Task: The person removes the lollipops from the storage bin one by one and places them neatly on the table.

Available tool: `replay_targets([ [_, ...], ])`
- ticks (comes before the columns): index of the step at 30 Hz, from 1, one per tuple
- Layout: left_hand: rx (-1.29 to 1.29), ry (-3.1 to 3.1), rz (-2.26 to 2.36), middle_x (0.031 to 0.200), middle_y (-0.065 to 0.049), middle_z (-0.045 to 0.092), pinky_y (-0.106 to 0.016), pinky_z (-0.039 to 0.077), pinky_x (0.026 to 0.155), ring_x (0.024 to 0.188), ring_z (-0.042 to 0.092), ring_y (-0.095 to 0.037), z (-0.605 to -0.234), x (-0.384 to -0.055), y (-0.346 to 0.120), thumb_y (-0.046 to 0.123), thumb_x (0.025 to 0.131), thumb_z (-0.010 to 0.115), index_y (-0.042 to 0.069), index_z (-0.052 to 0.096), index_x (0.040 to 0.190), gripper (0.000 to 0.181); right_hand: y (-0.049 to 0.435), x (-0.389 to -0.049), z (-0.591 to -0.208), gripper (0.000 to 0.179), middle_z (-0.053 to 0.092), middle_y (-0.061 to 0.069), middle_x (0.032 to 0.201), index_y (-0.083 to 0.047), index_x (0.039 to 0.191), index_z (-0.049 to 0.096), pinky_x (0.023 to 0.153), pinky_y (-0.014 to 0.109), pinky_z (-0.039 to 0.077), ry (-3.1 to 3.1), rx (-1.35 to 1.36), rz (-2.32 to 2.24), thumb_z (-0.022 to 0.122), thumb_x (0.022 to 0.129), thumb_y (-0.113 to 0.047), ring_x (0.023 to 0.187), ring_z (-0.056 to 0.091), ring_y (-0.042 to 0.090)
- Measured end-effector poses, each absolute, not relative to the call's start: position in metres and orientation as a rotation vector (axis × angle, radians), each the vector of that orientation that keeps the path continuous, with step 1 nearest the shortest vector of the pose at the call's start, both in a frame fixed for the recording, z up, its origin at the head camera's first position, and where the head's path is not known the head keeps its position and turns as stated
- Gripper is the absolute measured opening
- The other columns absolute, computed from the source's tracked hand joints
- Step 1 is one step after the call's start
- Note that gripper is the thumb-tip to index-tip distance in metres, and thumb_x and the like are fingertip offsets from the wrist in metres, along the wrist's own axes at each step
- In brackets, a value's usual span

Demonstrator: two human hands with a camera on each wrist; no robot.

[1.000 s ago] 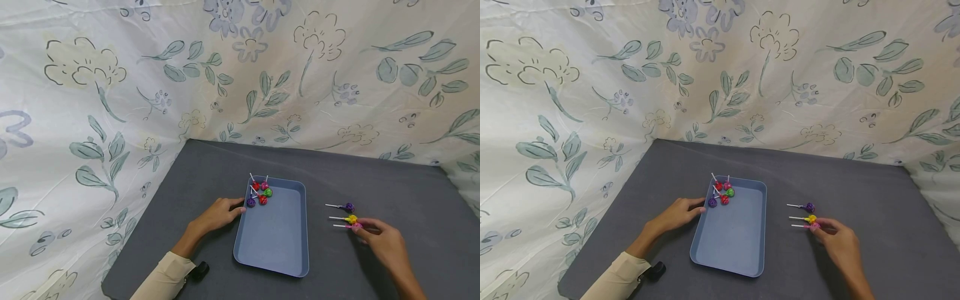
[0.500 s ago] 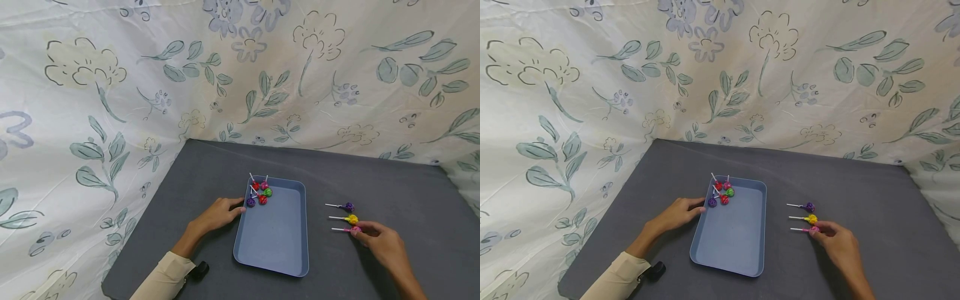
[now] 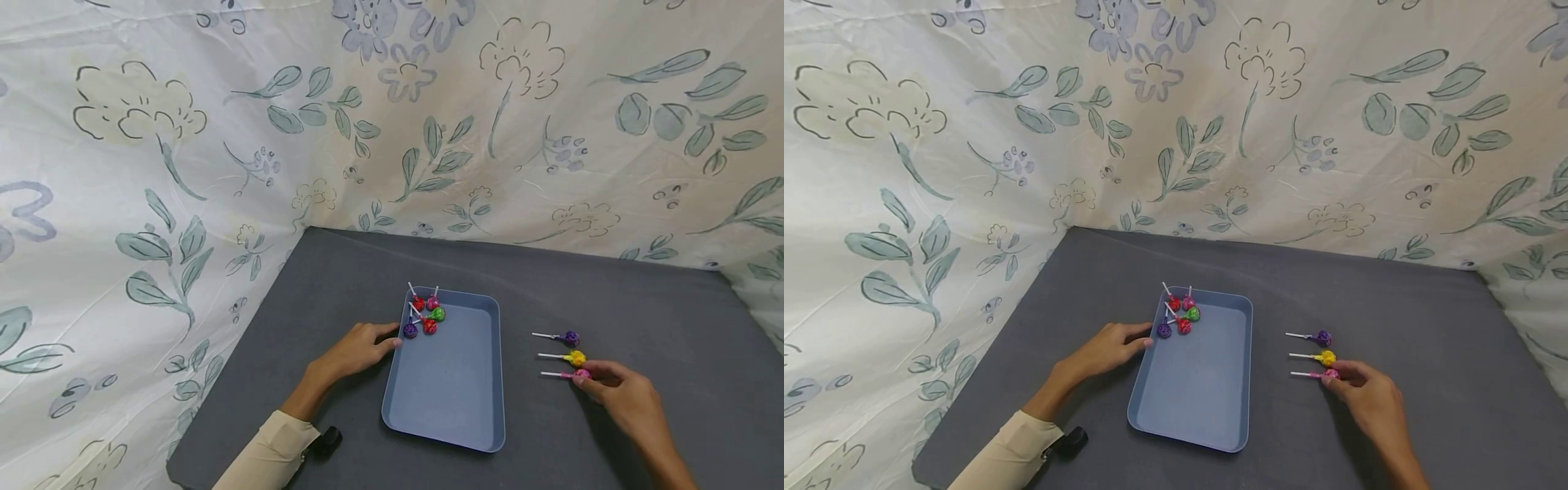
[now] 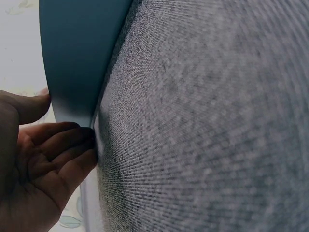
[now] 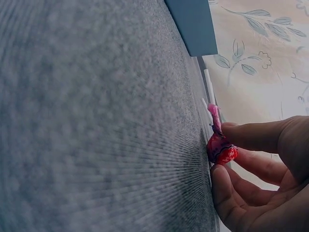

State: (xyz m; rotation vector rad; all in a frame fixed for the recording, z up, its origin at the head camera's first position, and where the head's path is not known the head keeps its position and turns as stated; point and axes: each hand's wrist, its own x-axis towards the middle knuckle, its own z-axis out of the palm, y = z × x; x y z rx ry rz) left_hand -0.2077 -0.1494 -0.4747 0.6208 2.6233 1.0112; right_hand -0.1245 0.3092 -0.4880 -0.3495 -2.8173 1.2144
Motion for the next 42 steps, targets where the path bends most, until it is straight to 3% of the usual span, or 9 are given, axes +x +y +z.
replay_targets([
  [7, 0.632, 2.627, 1.017, 0.154, -0.015, 0.057, -0.052, 0.047, 0.116, 0.139, 0.059, -0.028, -0.475, -0.209, -0.149, 0.039, 0.11, 0.057, 0.004, 0.057, 0.152, 0.055, 0.31, -0.123, -0.484, 0.049, 0.082, 0.005, 0.101, -0.002, 0.126, 0.074, 0.061, 0.021, 0.052, -2.83, -0.371, 1.203, 0.082, 0.095, -0.038, 0.069, 0.069, 0.0],
  [14, 0.631, 2.628, 1.003, 0.154, -0.015, 0.057, -0.052, 0.046, 0.116, 0.139, 0.059, -0.028, -0.475, -0.208, -0.149, 0.039, 0.11, 0.057, 0.004, 0.057, 0.152, 0.055, 0.308, -0.124, -0.476, 0.054, 0.081, 0.012, 0.11, -0.006, 0.127, 0.075, 0.065, 0.021, 0.043, -2.841, -0.445, 1.099, 0.082, 0.093, -0.047, 0.076, 0.051, -0.016],
  [18, 0.633, 2.631, 0.997, 0.154, -0.016, 0.057, -0.052, 0.047, 0.116, 0.136, 0.062, -0.027, -0.475, -0.208, -0.149, 0.039, 0.11, 0.057, 0.003, 0.057, 0.152, 0.055, 0.304, -0.125, -0.472, 0.056, 0.08, 0.013, 0.113, -0.006, 0.129, 0.075, 0.064, 0.022, 0.043, -2.828, -0.472, 1.101, 0.082, 0.092, -0.049, 0.076, 0.049, -0.018],
  [27, 0.636, 2.634, 0.987, 0.153, -0.015, 0.057, -0.052, 0.046, 0.116, 0.139, 0.06, -0.029, -0.472, -0.207, -0.148, 0.038, 0.11, 0.057, 0.003, 0.057, 0.152, 0.054, 0.288, -0.123, -0.463, 0.049, 0.082, 0.002, 0.096, -0.012, 0.126, 0.078, 0.066, 0.022, 0.043, -2.771, -0.396, 1.165, 0.085, 0.091, -0.045, 0.079, 0.054, -0.013],
  [33, 0.63, 2.638, 0.986, 0.153, -0.016, 0.058, -0.052, 0.046, 0.116, 0.139, 0.059, -0.029, -0.473, -0.207, -0.148, 0.037, 0.11, 0.057, 0.003, 0.058, 0.151, 0.054, 0.276, -0.126, -0.454, 0.05, 0.082, 0.001, 0.099, -0.015, 0.128, 0.077, 0.07, 0.021, 0.041, -2.753, -0.358, 1.208, 0.084, 0.091, -0.048, 0.084, 0.052, -0.016],
  [39, 0.637, 2.651, 0.98, 0.152, -0.015, 0.059, -0.052, 0.047, 0.116, 0.138, 0.06, -0.029, -0.473, -0.207, -0.147, 0.037, 0.11, 0.057, 0.003, 0.059, 0.151, 0.053, 0.261, -0.132, -0.446, 0.047, 0.081, 0.0, 0.101, -0.01, 0.127, 0.076, 0.067, 0.019, 0.05, -2.664, -0.304, 1.354, 0.086, 0.091, -0.038, 0.076, 0.073, 0.002],
  [42, 0.639, 2.644, 0.982, 0.152, -0.016, 0.059, -0.052, 0.047, 0.115, 0.136, 0.061, -0.027, -0.472, -0.207, -0.147, 0.037, 0.11, 0.057, 0.003, 0.058, 0.151, 0.053, 0.254, -0.134, -0.445, 0.046, 0.08, 0.003, 0.105, -0.009, 0.128, 0.076, 0.066, 0.02, 0.055, -2.645, -0.298, 1.4, 0.086, 0.092, -0.036, 0.078, 0.071, 0.0],
])
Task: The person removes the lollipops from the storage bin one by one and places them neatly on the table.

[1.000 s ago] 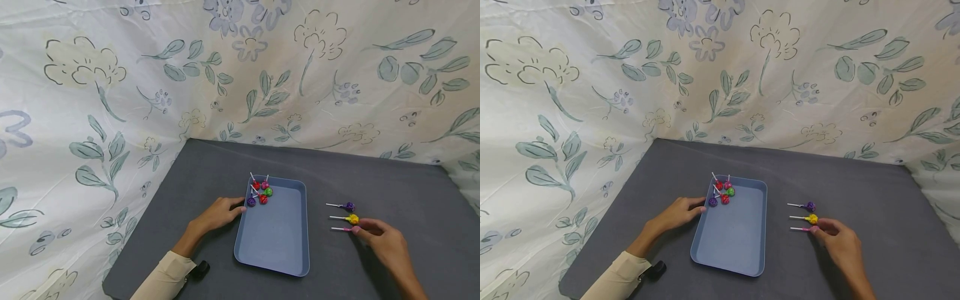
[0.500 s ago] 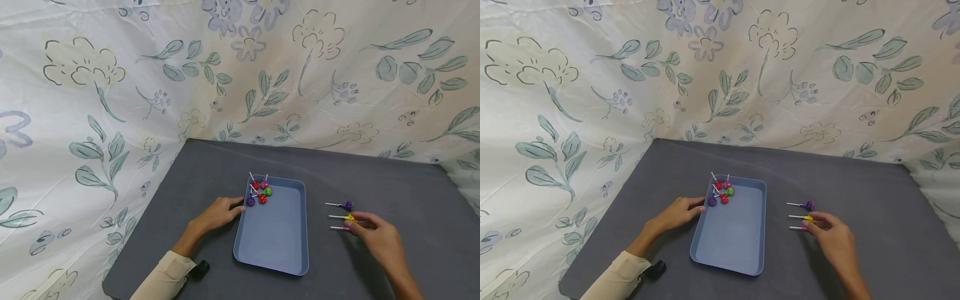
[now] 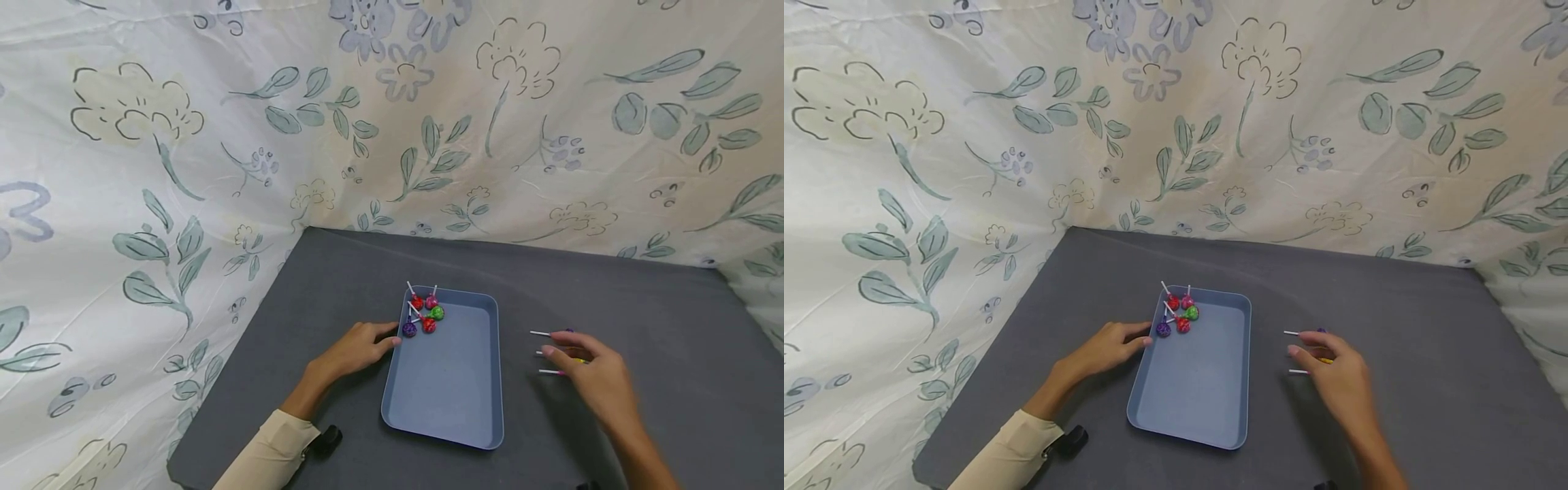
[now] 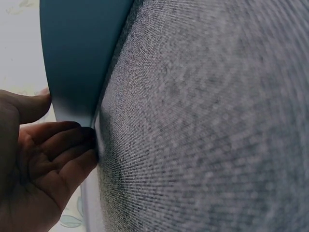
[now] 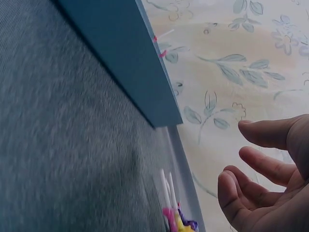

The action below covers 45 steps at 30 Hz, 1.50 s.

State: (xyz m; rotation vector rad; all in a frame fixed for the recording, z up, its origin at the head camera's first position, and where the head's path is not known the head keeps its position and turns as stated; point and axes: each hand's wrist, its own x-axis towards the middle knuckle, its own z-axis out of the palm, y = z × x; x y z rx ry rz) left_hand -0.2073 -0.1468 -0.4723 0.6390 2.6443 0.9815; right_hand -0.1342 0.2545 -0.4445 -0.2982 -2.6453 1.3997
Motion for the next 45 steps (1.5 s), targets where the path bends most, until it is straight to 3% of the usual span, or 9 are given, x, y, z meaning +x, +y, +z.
replay_targets([
  [5, 0.639, 2.641, 0.977, 0.153, -0.016, 0.058, -0.052, 0.047, 0.116, 0.139, 0.06, -0.029, -0.472, -0.207, -0.147, 0.038, 0.11, 0.057, 0.003, 0.058, 0.151, 0.054, 0.244, -0.137, -0.443, 0.048, 0.08, 0.002, 0.107, -0.009, 0.129, 0.075, 0.069, 0.019, 0.055, -2.64, -0.285, 1.445, 0.085, 0.092, -0.038, 0.085, 0.066, -0.009],
  [16, 0.641, 2.64, 0.989, 0.153, -0.016, 0.058, -0.052, 0.047, 0.116, 0.139, 0.059, -0.029, -0.474, -0.208, -0.147, 0.038, 0.11, 0.057, 0.004, 0.058, 0.151, 0.053, 0.218, -0.146, -0.434, 0.047, 0.076, 0.016, 0.123, -0.006, 0.133, 0.071, 0.075, 0.027, 0.061, -2.603, -0.183, 1.562, 0.078, 0.098, -0.036, 0.089, 0.075, 0.009],
  [26, 0.658, 2.649, 0.99, 0.152, -0.016, 0.059, -0.052, 0.047, 0.116, 0.139, 0.059, -0.03, -0.474, -0.21, -0.147, 0.037, 0.11, 0.058, 0.003, 0.059, 0.151, 0.053, 0.199, -0.156, -0.431, 0.049, 0.073, 0.015, 0.13, -0.007, 0.136, 0.069, 0.08, 0.022, 0.06, -2.579, -0.16, 1.644, 0.076, 0.1, -0.04, 0.097, 0.066, -0.006],
  [39, 0.657, 2.647, 1.002, 0.151, -0.016, 0.06, -0.052, 0.047, 0.115, 0.138, 0.06, -0.03, -0.476, -0.209, -0.148, 0.035, 0.11, 0.059, 0.003, 0.059, 0.151, 0.052, 0.172, -0.171, -0.429, 0.048, 0.072, 0.014, 0.131, -0.006, 0.134, 0.07, 0.084, 0.028, 0.061, -2.553, -0.211, 1.764, 0.073, 0.102, -0.041, 0.108, 0.07, 0.021],
  [45, 0.666, 2.652, 0.993, 0.151, -0.016, 0.059, -0.052, 0.049, 0.114, 0.135, 0.062, -0.027, -0.477, -0.21, -0.148, 0.037, 0.11, 0.058, 0.003, 0.059, 0.15, 0.053, 0.163, -0.178, -0.431, 0.037, 0.071, 0.015, 0.131, -0.006, 0.131, 0.072, 0.082, 0.027, 0.062, -2.476, -0.227, 1.826, 0.073, 0.103, -0.029, 0.101, 0.071, 0.014],
])
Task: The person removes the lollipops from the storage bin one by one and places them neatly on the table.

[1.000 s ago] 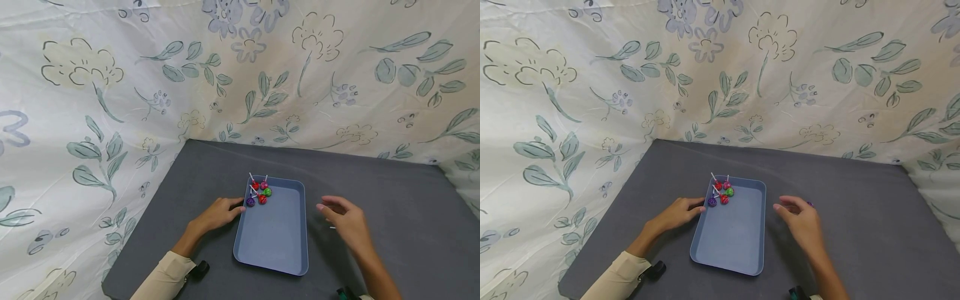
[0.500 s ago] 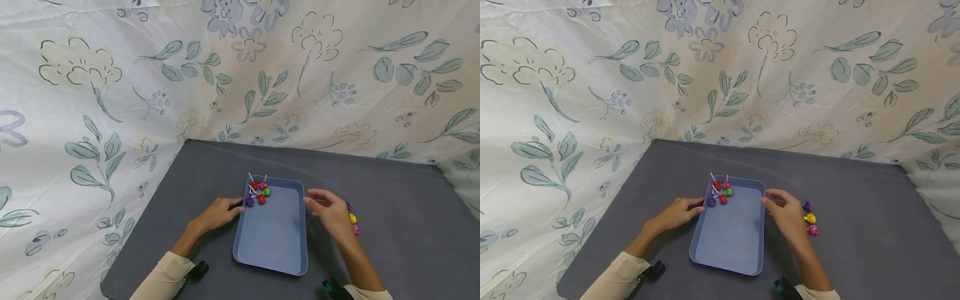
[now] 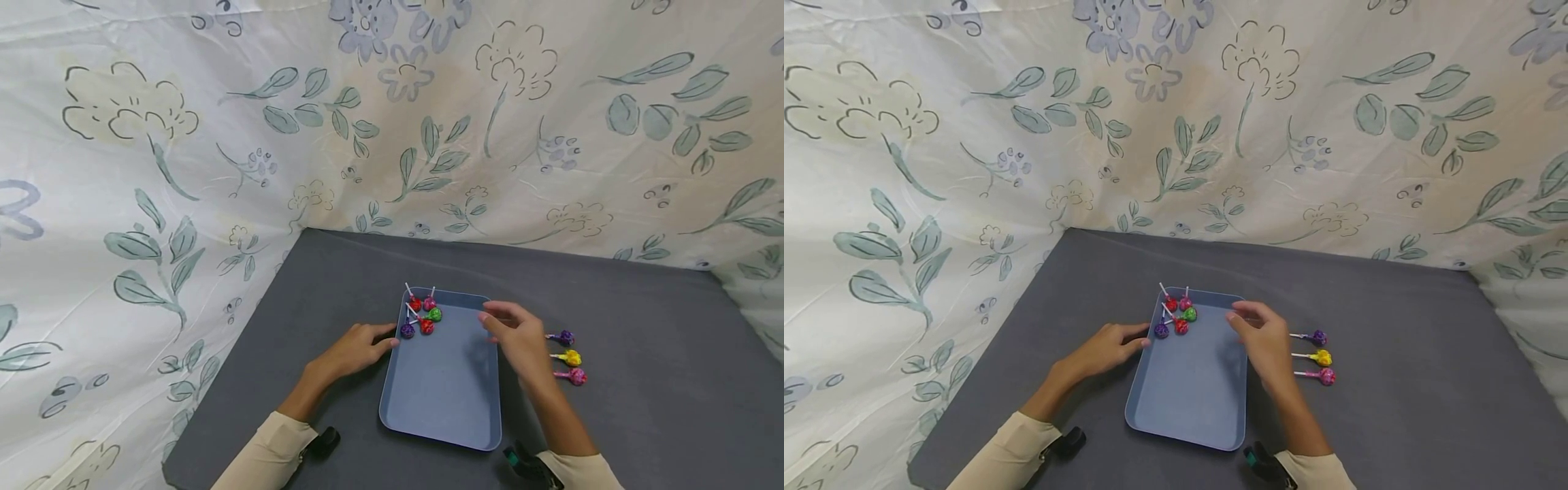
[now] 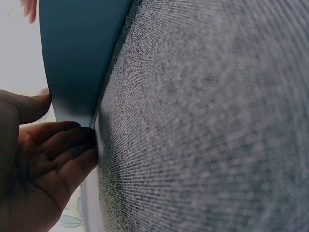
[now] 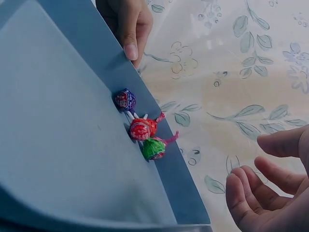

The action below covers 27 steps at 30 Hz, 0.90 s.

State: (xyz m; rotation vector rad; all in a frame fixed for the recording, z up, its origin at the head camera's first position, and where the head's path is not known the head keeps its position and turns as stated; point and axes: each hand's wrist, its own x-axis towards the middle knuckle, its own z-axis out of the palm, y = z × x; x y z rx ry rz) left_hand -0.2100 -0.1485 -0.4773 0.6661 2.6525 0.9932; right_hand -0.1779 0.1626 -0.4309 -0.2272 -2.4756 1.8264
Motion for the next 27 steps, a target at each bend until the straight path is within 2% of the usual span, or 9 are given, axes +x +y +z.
replay_targets([
  [4, 0.661, 2.64, 0.999, 0.152, -0.016, 0.059, -0.052, 0.048, 0.115, 0.138, 0.061, -0.029, -0.477, -0.209, -0.149, 0.037, 0.11, 0.058, 0.003, 0.059, 0.151, 0.053, 0.157, -0.183, -0.434, 0.032, 0.073, 0.016, 0.126, -0.005, 0.128, 0.073, 0.077, 0.025, 0.061, -2.424, -0.232, 1.863, 0.074, 0.102, -0.024, 0.095, 0.072, 0.01],
  [9, 0.659, 2.642, 0.995, 0.151, -0.016, 0.059, -0.052, 0.047, 0.115, 0.139, 0.059, -0.031, -0.476, -0.208, -0.15, 0.035, 0.11, 0.058, 0.002, 0.059, 0.151, 0.052, 0.151, -0.19, -0.44, 0.03, 0.074, 0.014, 0.123, -0.004, 0.125, 0.075, 0.079, 0.031, 0.063, -2.391, -0.249, 1.894, 0.076, 0.1, -0.022, 0.091, 0.072, 0.008],
  [14, 0.656, 2.64, 0.999, 0.152, -0.016, 0.059, -0.053, 0.047, 0.116, 0.139, 0.059, -0.031, -0.475, -0.208, -0.15, 0.035, 0.11, 0.058, 0.003, 0.059, 0.151, 0.052, 0.145, -0.195, -0.444, 0.029, 0.075, 0.015, 0.118, -0.002, 0.123, 0.075, 0.079, 0.036, 0.064, -2.374, -0.262, 1.911, 0.076, 0.1, -0.019, 0.089, 0.072, 0.01],
  [22, 0.644, 2.639, 0.995, 0.152, -0.016, 0.058, -0.053, 0.046, 0.116, 0.14, 0.058, -0.032, -0.476, -0.207, -0.15, 0.036, 0.11, 0.058, 0.002, 0.058, 0.151, 0.053, 0.135, -0.203, -0.449, 0.027, 0.076, 0.016, 0.115, -0.002, 0.123, 0.075, 0.075, 0.029, 0.062, -2.389, -0.242, 1.936, 0.073, 0.102, -0.018, 0.098, 0.073, 0.023],
  [27, 0.638, 2.639, 0.994, 0.153, -0.016, 0.058, -0.053, 0.046, 0.117, 0.141, 0.058, -0.032, -0.476, -0.207, -0.15, 0.038, 0.11, 0.057, 0.003, 0.058, 0.151, 0.054, 0.129, -0.207, -0.451, 0.029, 0.076, 0.017, 0.113, 0.001, 0.124, 0.074, 0.075, 0.032, 0.064, -2.399, -0.228, 1.928, 0.072, 0.102, -0.018, 0.097, 0.072, 0.022],
])
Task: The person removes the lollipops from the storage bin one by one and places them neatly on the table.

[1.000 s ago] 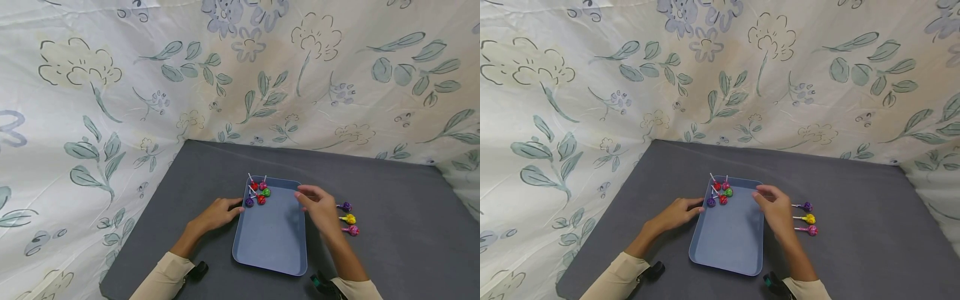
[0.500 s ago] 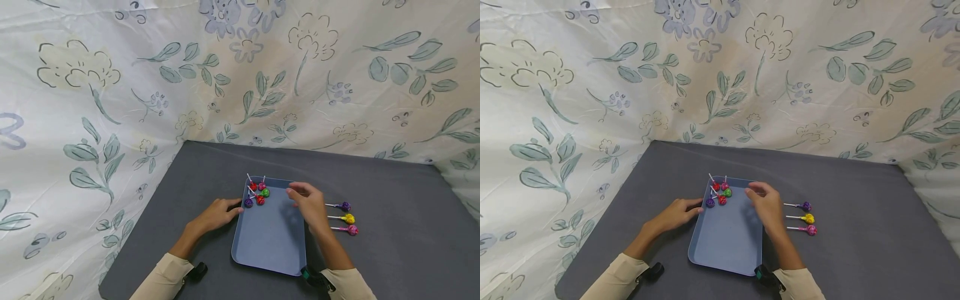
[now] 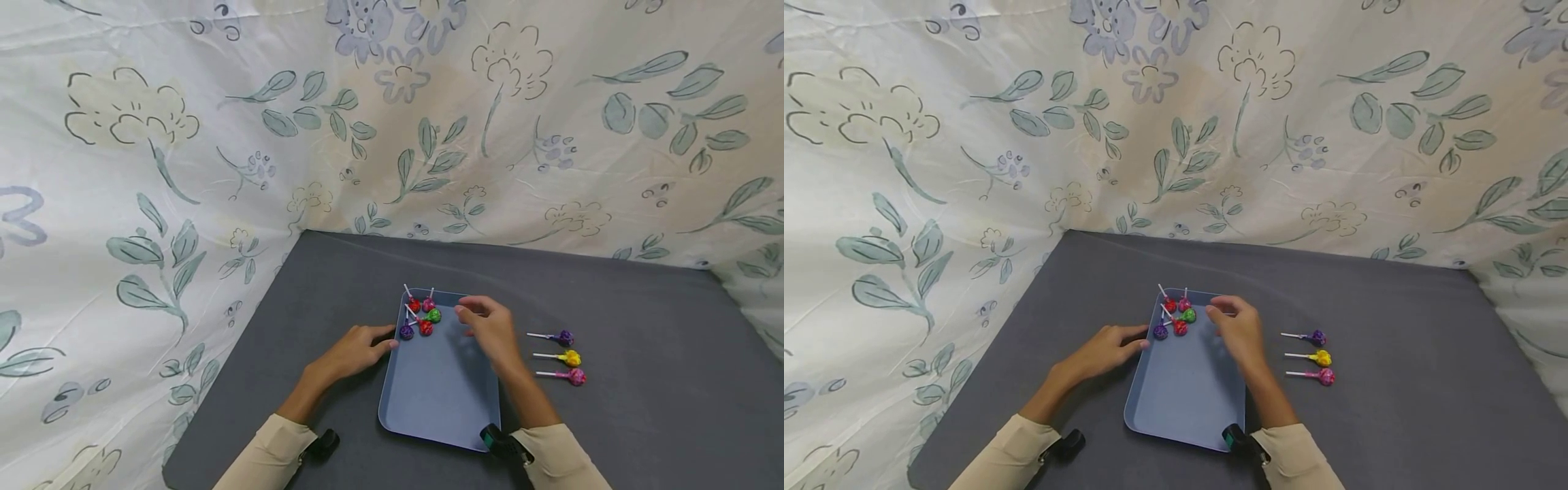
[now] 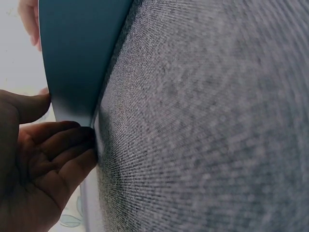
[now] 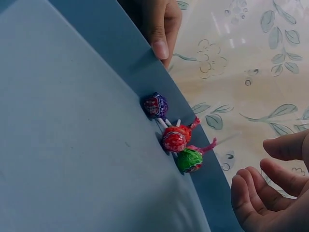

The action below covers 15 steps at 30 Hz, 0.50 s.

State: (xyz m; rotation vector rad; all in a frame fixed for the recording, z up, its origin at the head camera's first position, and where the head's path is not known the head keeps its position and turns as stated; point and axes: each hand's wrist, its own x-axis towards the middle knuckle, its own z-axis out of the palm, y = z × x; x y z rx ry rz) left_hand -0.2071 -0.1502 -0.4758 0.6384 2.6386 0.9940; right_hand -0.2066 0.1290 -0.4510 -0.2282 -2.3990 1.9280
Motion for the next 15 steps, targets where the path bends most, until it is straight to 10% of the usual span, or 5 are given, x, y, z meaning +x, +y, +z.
replay_targets([
  [15, 0.662, 2.654, 0.994, 0.151, -0.016, 0.06, -0.052, 0.048, 0.115, 0.139, 0.06, -0.03, -0.479, -0.209, -0.151, 0.038, 0.11, 0.058, 0.002, 0.059, 0.15, 0.054, 0.121, -0.217, -0.463, 0.032, 0.073, 0.02, 0.118, 0.002, 0.126, 0.072, 0.075, 0.035, 0.064, -2.492, -0.188, 1.866, 0.075, 0.1, -0.015, 0.102, 0.073, 0.034],
])
